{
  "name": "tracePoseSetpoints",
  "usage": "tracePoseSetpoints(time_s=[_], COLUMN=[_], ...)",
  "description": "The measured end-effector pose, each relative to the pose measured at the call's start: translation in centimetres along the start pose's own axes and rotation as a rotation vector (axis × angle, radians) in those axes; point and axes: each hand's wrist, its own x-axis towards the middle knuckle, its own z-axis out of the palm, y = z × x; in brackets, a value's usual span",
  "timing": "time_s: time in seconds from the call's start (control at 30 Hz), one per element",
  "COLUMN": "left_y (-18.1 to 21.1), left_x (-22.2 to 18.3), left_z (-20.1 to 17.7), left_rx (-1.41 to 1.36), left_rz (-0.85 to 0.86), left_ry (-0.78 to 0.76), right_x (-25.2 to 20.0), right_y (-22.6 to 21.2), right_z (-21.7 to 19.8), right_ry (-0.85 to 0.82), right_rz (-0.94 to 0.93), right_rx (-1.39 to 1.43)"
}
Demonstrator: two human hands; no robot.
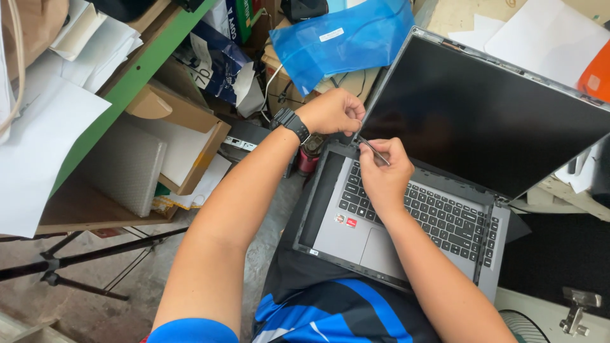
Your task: Repairing a laptop by prying off the screen bezel, manipulating internal components with tweezers, and snapping the bezel back into place.
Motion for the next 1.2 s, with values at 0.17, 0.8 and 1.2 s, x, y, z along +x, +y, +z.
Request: tracePoseSetpoints(time_s=[0.17,0.8,1.2], left_y=[0.35,0.1,0.12], left_x=[-0.34,-0.36,-0.26], left_z=[-0.15,-0.08,0.05], left_rx=[-0.031,-0.066,-0.08], left_rz=[-0.01,-0.005,-0.019], left_ry=[-0.003,0.003,0.007], right_x=[0.03,0.26,0.34], right_y=[0.09,0.15,0.44], right_z=[0.52,0.59,0.53], right_ry=[0.036,0.029,0.033], right_rz=[-0.013,0.0,0.027], right_rx=[-0.036,-0.063,-0.065])
